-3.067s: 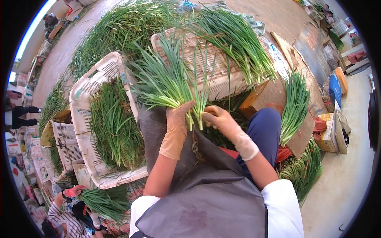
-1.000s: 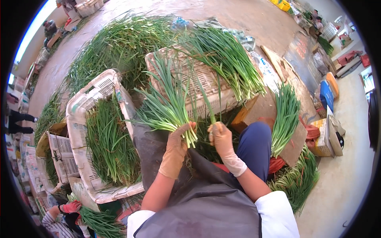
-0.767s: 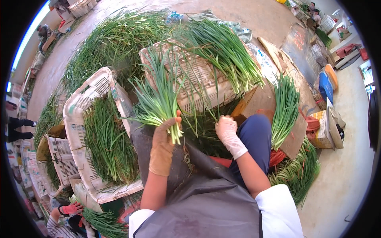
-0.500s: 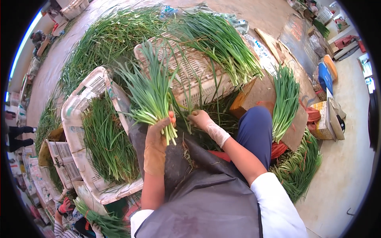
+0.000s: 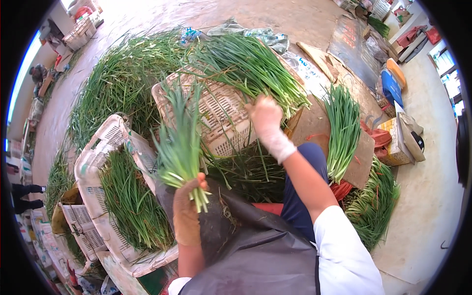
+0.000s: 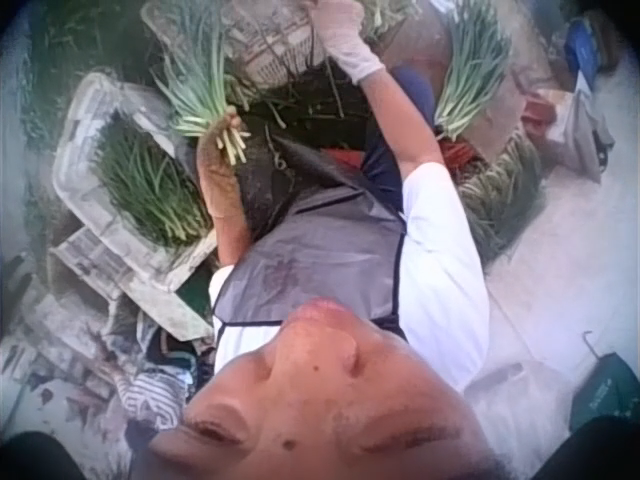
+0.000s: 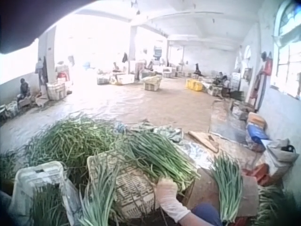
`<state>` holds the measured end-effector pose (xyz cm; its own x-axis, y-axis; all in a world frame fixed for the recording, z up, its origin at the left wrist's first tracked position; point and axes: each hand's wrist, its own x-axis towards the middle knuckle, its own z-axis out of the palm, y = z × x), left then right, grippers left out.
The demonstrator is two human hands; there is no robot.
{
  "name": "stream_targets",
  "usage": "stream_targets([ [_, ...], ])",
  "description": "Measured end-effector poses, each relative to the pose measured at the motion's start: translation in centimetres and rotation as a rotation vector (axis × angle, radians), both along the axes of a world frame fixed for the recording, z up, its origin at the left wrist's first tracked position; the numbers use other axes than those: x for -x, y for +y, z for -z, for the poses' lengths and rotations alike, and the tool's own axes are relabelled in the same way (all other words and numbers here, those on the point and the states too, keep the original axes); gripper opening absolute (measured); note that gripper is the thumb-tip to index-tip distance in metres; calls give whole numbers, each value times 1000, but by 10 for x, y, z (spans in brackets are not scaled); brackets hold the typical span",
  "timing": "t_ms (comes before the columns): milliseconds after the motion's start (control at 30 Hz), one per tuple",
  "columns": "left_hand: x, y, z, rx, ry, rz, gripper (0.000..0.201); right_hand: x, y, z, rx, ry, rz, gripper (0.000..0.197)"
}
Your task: The person gathers bunches of green onions from crates, aligns the stems, and secures them into larger bundles using red elastic bands or string.
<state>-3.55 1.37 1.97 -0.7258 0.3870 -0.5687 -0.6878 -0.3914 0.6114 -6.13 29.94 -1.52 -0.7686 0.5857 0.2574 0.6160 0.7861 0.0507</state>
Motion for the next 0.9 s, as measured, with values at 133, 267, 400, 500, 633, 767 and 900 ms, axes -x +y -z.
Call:
stream_targets([
  [133, 10, 4, -32, -135, 155, -67, 38, 13, 68, 17, 146, 120, 93, 17],
  [267, 5, 26, -25, -257, 109, -13, 39, -22, 15, -12, 773, 337, -205, 19],
  [400, -3, 45, 25, -104, -63, 37, 33, -74, -47, -6, 1634, 178, -95, 22],
  [500, -10, 48, 31, 41, -123, 61, 26, -98, -79, -6, 1726, 209, -45, 21],
  [633, -20, 48, 42, 79, -92, 13, 21, -115, -109, 1, 1575, 364, -236, 25],
  [767, -21, 49, 42, 62, -103, 10, 17, -119, -122, 0, 1111, 396, -372, 25],
  [900, -17, 45, 46, 79, -76, 54, 17, -118, -108, -12, 1516, 634, -235, 21],
])
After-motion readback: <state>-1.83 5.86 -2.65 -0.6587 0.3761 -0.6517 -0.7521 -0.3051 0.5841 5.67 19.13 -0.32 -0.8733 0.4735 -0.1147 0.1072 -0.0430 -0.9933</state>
